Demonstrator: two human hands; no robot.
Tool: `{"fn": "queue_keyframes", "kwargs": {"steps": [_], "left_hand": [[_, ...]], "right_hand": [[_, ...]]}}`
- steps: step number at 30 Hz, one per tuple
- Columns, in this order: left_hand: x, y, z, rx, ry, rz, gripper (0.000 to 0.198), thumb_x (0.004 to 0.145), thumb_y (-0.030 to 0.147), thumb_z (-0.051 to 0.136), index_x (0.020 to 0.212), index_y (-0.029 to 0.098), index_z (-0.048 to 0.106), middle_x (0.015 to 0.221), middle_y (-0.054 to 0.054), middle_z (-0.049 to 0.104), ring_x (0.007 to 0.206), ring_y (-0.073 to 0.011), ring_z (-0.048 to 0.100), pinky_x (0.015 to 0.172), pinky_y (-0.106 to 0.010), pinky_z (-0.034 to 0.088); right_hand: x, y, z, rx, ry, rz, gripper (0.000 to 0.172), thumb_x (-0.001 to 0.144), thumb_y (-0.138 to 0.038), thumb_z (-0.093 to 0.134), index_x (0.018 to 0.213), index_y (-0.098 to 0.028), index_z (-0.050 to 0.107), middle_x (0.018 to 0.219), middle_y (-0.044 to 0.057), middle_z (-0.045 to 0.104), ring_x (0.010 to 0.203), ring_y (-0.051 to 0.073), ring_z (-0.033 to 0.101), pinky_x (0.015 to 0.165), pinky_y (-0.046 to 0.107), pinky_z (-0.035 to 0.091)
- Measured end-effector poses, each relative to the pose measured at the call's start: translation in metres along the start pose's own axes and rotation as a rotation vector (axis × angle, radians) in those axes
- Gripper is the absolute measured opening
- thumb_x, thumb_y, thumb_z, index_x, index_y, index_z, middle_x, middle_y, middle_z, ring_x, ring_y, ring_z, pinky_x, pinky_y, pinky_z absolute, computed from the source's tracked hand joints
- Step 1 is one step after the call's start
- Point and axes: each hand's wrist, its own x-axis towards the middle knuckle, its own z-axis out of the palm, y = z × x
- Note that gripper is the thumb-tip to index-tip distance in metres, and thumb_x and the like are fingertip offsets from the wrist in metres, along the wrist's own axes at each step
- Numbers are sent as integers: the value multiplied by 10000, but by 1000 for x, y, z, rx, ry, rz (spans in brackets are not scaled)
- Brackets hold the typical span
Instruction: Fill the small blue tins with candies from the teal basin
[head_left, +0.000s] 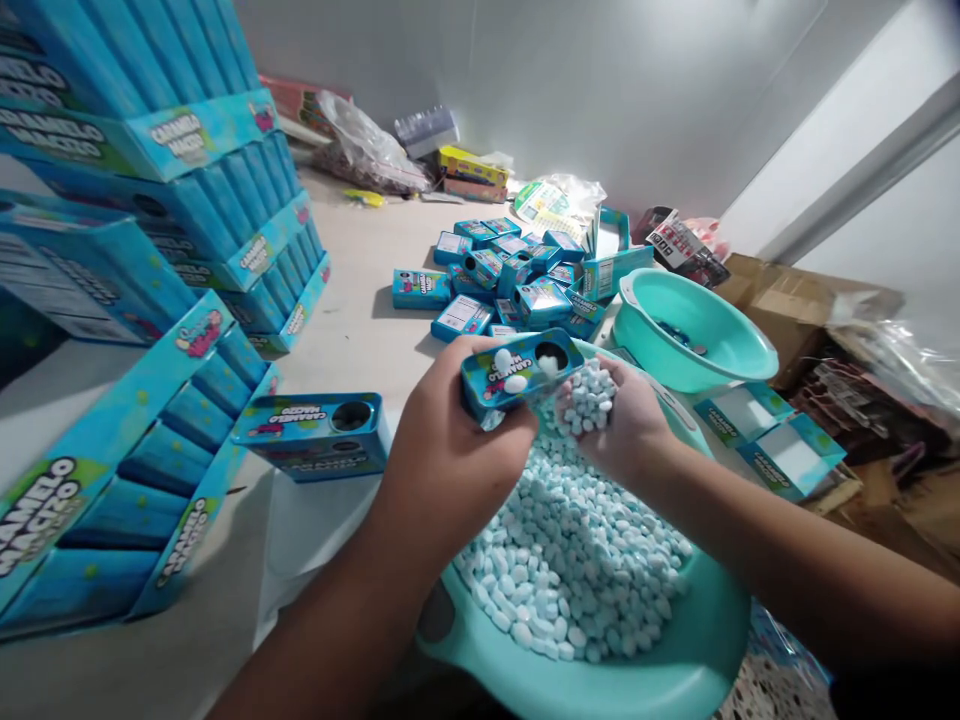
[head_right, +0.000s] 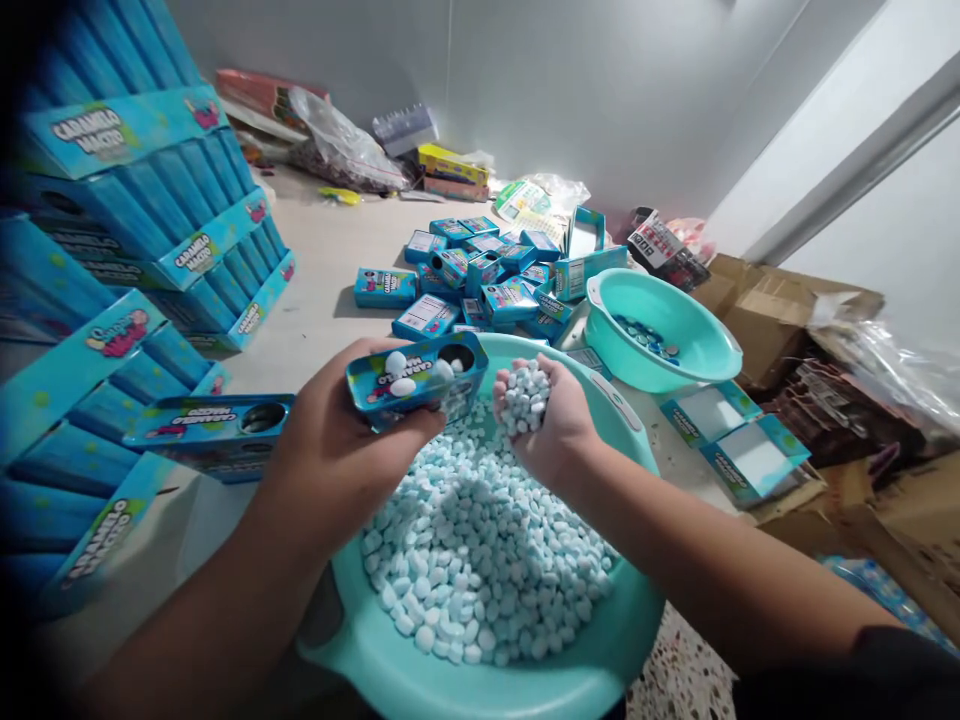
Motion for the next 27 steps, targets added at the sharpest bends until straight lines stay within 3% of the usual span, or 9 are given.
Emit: {"fn": "queue_keyframes", "kwargs": {"steps": [5, 7, 16, 21, 27], "left_hand": [[-5, -7, 4, 140, -318, -56, 247, 757, 162, 654, 989, 242, 627, 835, 18, 671, 721, -176, 629, 629, -296, 484], [-5, -7, 5, 172, -391, -79, 204, 764, 186, 659, 956, 244, 623, 854, 13, 685, 736, -189, 642, 631, -310, 481], [-2, -8, 5, 245, -458, -21, 323, 784, 200, 660, 1091, 298, 638, 945, 43, 700, 814, -185, 655, 704, -312, 499], [-1, -7, 5, 268, -473, -29, 244, 783, 204, 667, 1016, 272, 642, 884, 50, 694, 760, -172, 642, 680, -295, 475], [-3, -1, 4, 323, -489, -37, 305, 815, 217, 642, 1110, 293, 635, 983, 54, 700, 817, -167, 644, 717, -289, 469]], "right_hand": [[-2, -24, 6, 239, 33, -99, 149, 908, -266, 453, 788, -228, 532, 654, -22, 608, 554, 98, 586, 525, 204, 531], [-5, -29, 9, 250, 11, -145, 192, 930, -280, 419, 783, -223, 528, 672, -21, 604, 563, 83, 581, 539, 191, 525], [-16, -33, 15, -10, -29, -248, 209, 921, -371, 412, 785, -239, 501, 749, -1, 591, 704, 108, 624, 691, 238, 570], [-21, -34, 17, -62, -50, -269, 217, 919, -394, 399, 799, -250, 508, 779, 8, 594, 790, 126, 654, 775, 282, 585], [-20, -29, 15, -290, -110, -362, 362, 825, -595, 547, 765, -243, 489, 804, 39, 596, 918, 222, 675, 849, 390, 583]]}}
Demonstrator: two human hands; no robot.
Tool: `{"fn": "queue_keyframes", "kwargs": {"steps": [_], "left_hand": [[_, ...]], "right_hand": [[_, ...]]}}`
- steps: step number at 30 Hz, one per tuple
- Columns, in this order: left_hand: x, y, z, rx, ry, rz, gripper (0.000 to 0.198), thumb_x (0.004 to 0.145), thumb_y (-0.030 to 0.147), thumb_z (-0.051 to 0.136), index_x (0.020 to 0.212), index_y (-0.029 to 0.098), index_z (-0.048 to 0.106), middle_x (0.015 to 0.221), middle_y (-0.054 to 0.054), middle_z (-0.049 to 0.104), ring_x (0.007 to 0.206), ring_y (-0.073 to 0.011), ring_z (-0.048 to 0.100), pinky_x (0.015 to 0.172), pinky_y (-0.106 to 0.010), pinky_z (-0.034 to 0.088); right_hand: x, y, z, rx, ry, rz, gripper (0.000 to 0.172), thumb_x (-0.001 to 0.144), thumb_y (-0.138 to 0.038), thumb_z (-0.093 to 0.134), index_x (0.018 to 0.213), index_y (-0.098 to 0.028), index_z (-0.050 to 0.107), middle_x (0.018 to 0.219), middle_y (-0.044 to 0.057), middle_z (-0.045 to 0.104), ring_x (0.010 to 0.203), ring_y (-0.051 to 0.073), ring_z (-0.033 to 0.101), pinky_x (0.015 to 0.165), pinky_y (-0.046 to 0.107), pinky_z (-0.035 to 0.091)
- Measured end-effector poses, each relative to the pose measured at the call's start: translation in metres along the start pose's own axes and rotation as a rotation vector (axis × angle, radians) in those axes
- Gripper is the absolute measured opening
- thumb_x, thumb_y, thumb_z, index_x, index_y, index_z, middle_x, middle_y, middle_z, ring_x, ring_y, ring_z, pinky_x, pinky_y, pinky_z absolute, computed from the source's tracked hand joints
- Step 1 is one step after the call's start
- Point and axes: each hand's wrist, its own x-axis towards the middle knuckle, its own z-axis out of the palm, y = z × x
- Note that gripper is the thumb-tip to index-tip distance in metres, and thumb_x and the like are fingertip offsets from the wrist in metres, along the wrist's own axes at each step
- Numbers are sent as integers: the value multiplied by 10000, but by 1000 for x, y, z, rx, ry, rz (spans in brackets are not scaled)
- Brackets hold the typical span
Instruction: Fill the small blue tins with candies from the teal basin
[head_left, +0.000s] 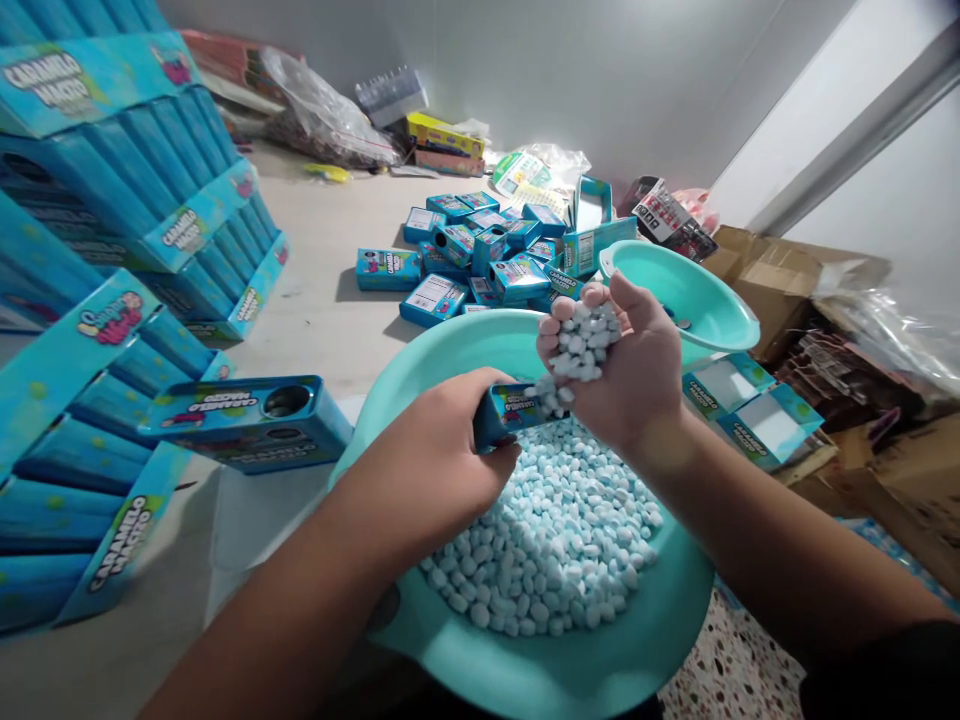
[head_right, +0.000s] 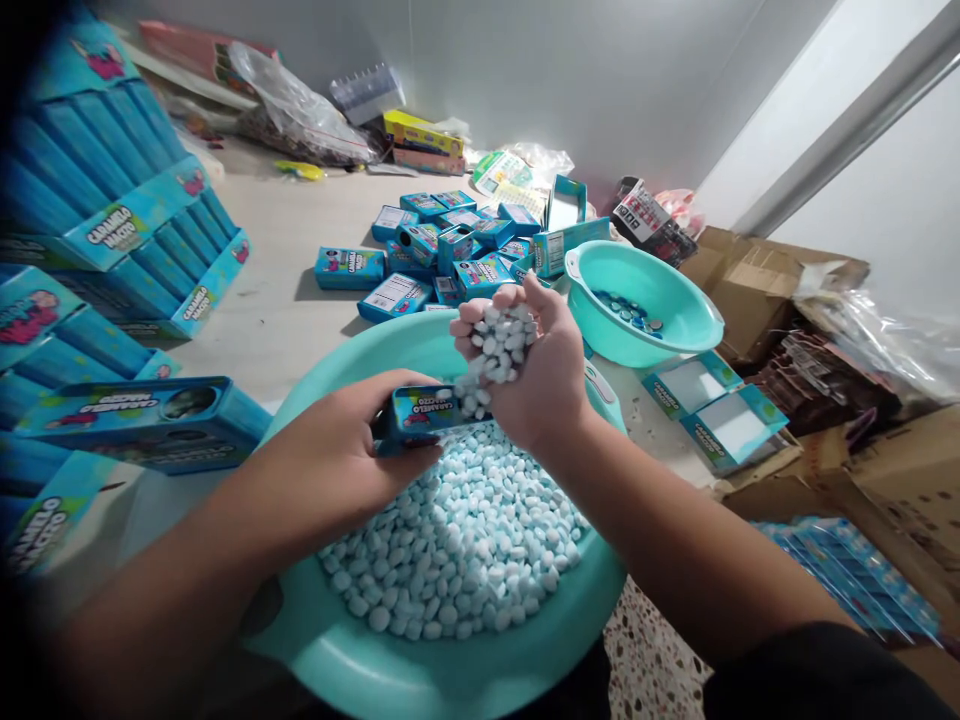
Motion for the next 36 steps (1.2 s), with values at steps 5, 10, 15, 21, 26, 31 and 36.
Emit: {"fn": "queue_keyframes", "kwargs": {"steps": [5, 10, 15, 21, 26, 31, 36], "left_hand": [[0, -1, 0, -4, 15, 17, 292, 826, 214, 644, 1111, 282, 639, 977, 57, 701, 820, -153, 649, 715, -277, 471], [0, -2, 1, -39, 50, 28, 334, 823, 203, 660, 1146, 288, 638, 954, 74, 707, 813, -138, 659, 718, -269, 481], [0, 0, 0, -73, 54, 25, 346, 818, 185, 662, 1150, 281, 651, 939, 78, 703, 793, -128, 651, 706, -263, 484], [0, 1, -1, -88, 73, 64, 339, 811, 166, 664, 1137, 258, 662, 952, 62, 700, 812, -132, 649, 715, -262, 493], [1, -1, 1, -113, 150, 33, 325, 807, 206, 703, 1126, 245, 657, 962, 41, 706, 810, -142, 669, 684, -259, 509], [1, -1, 0, -101, 210, 14, 279, 803, 206, 703, 1077, 230, 656, 917, 25, 695, 741, -146, 657, 643, -270, 502], [0, -2, -1, -69, 209, 17, 271, 799, 190, 689, 1066, 224, 660, 919, 17, 692, 777, -159, 658, 660, -279, 501]], "right_hand": [[0, -2, 0, -206, -56, -82, 495, 821, -743, 489, 819, -253, 558, 801, 53, 592, 945, 254, 673, 798, 414, 569], [0, -5, -1, -241, -109, -173, 539, 820, -793, 457, 735, -266, 534, 802, 45, 599, 934, 240, 657, 805, 408, 549], [-3, -5, 1, 3, -194, -189, 536, 904, -731, 432, 675, -252, 504, 754, 40, 610, 829, 218, 661, 882, 448, 547], [-8, -4, 6, -271, -290, -310, 606, 933, -762, 311, 749, -250, 578, 860, 55, 653, 958, 235, 672, 900, 457, 547], [-10, -2, -1, -534, -140, -447, 445, 999, -585, 390, 882, -242, 649, 993, 52, 671, 1011, 197, 653, 856, 360, 545], [-15, -6, -13, -896, -208, -544, 136, 885, -324, 685, 824, -204, 703, 869, 28, 660, 800, 145, 609, 679, 294, 500], [-17, -7, -15, -999, -206, -540, 127, 869, -232, 693, 758, -194, 742, 800, 17, 692, 702, 124, 610, 615, 282, 490]]}}
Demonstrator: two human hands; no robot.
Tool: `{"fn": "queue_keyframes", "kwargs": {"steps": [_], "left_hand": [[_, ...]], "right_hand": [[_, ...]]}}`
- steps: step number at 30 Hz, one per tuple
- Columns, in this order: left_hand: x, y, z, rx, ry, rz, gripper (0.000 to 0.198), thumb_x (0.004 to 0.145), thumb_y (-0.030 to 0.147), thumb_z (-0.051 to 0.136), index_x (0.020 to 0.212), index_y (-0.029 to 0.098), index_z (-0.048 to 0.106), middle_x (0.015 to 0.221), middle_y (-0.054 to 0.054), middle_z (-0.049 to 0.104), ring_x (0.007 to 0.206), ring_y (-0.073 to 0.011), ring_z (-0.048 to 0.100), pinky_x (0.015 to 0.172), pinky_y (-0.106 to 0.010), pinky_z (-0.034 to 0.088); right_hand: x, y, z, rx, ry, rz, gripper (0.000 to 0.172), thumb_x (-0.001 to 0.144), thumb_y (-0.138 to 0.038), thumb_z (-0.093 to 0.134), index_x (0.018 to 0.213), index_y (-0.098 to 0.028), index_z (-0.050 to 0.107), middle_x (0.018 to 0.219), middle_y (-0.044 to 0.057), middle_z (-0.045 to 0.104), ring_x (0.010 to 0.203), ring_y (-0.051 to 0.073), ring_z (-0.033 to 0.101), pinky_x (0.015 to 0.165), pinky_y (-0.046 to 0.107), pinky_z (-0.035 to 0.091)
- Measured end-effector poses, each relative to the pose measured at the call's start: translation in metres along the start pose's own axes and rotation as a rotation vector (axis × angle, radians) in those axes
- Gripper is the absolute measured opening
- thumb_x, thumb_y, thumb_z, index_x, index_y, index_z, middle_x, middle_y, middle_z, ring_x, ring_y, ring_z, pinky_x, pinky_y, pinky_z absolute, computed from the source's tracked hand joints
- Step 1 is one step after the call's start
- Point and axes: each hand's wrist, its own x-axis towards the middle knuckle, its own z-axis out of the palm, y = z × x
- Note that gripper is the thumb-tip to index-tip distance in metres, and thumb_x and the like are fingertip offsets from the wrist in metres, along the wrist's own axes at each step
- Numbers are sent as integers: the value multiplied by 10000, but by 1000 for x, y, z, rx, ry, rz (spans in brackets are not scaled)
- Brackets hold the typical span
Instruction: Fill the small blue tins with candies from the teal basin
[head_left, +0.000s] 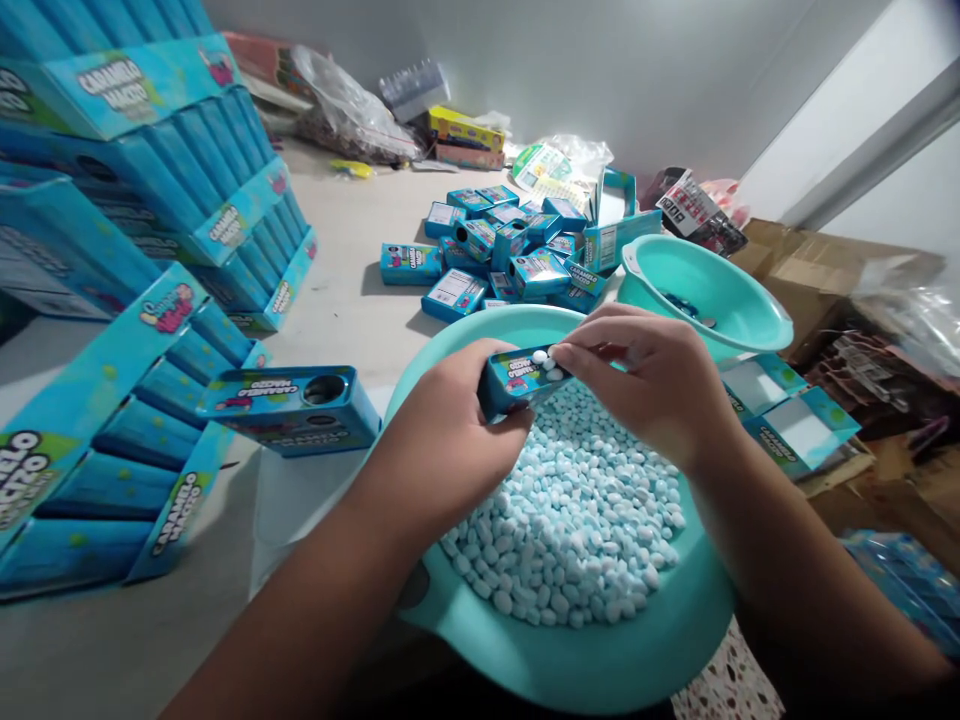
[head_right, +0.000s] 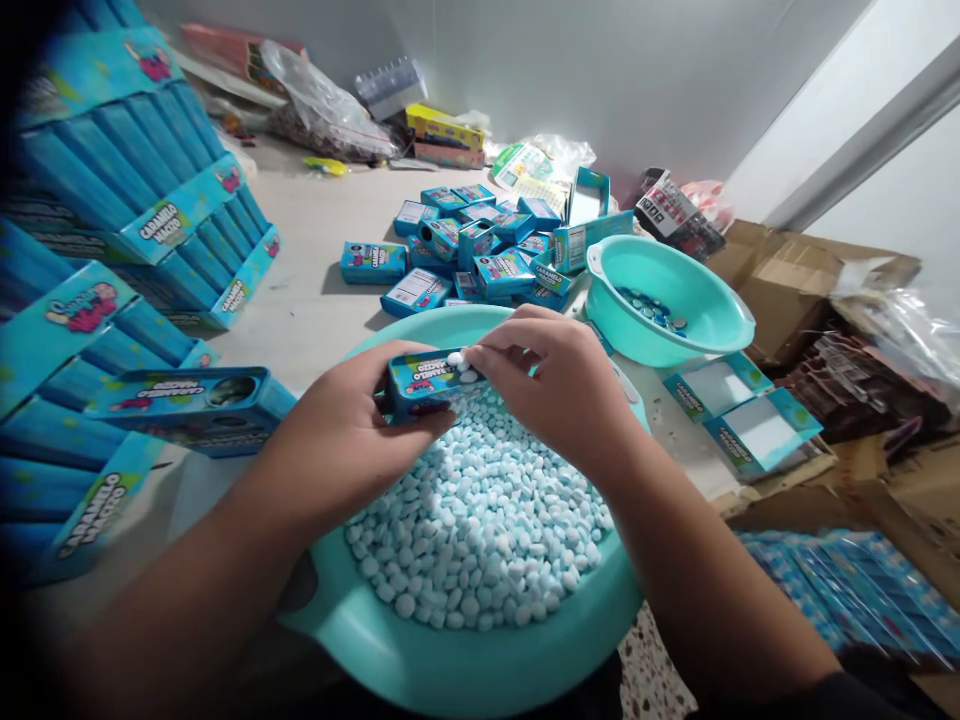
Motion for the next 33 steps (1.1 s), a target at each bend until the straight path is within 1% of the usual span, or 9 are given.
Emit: {"fn": "queue_keyframes", "kwargs": {"steps": [4, 7, 10, 14, 16, 19, 23, 28, 33], "left_hand": [[2, -1, 2, 27, 11, 15, 330, 795, 190, 697, 1120, 223, 656, 947, 6, 699, 794, -164, 656, 675, -285, 498], [2, -2, 3, 37, -5, 26, 331, 806, 205, 690, 1135, 220, 656, 976, -7, 706, 819, -177, 660, 689, -296, 499], [1, -2, 2, 13, -37, 29, 337, 831, 219, 670, 1168, 226, 643, 1004, -10, 710, 828, -176, 664, 708, -303, 507], [-1, -1, 1, 32, -28, 30, 324, 839, 227, 665, 1161, 216, 645, 1006, -22, 709, 841, -188, 664, 731, -323, 508], [-1, -1, 1, 17, -19, 32, 322, 841, 223, 660, 1162, 211, 644, 1022, -30, 708, 868, -194, 665, 756, -330, 511], [-1, 0, 1, 9, -28, 34, 323, 839, 200, 653, 1162, 214, 646, 1052, -30, 707, 909, -196, 663, 780, -329, 511], [-1, -1, 1, 7, -40, 50, 333, 833, 187, 653, 1165, 220, 643, 1060, -23, 707, 911, -194, 662, 770, -323, 507], [-1, 0, 2, -9, -33, 73, 262, 835, 169, 641, 1093, 215, 647, 1066, -15, 704, 915, -187, 664, 784, -319, 502], [-1, 1, 1, 7, -45, 67, 260, 836, 183, 638, 1095, 201, 647, 1023, -25, 704, 864, -192, 654, 755, -329, 493]], "right_hand": [[-2, -1, 5, 36, 96, 84, 67, 847, -216, 709, 865, -197, 770, 816, 15, 740, 719, 142, 666, 654, 297, 552], [-4, -4, 8, 184, 146, 158, 209, 846, -214, 701, 1050, -204, 744, 886, 25, 762, 811, 182, 715, 739, 346, 601], [-4, -6, 7, 335, 113, 165, 359, 864, -216, 674, 1222, -235, 668, 970, 36, 752, 885, 197, 719, 810, 378, 611], [-3, 3, 0, 280, 159, 118, 202, 857, -248, 685, 1059, -248, 704, 1040, 36, 715, 961, 204, 689, 853, 392, 597], [-3, 12, -3, 211, 96, 114, 166, 835, -286, 720, 995, -243, 710, 1049, 34, 705, 975, 209, 673, 843, 397, 589], [-3, 24, -5, 185, -47, 173, 364, 794, -354, 779, 1127, -250, 677, 1118, 51, 688, 1030, 232, 654, 842, 403, 575], [-4, 24, 1, 218, -71, 269, 538, 800, -448, 785, 1269, -258, 599, 1180, 74, 665, 1059, 244, 645, 849, 398, 564], [-3, 11, 4, 341, -57, 231, 356, 896, -482, 682, 1164, -249, 657, 1137, 53, 685, 1039, 203, 647, 849, 348, 552], [-2, 10, 1, 297, -106, 103, 192, 816, -398, 776, 884, -225, 727, 1083, 45, 687, 1034, 201, 643, 827, 338, 557]]}}
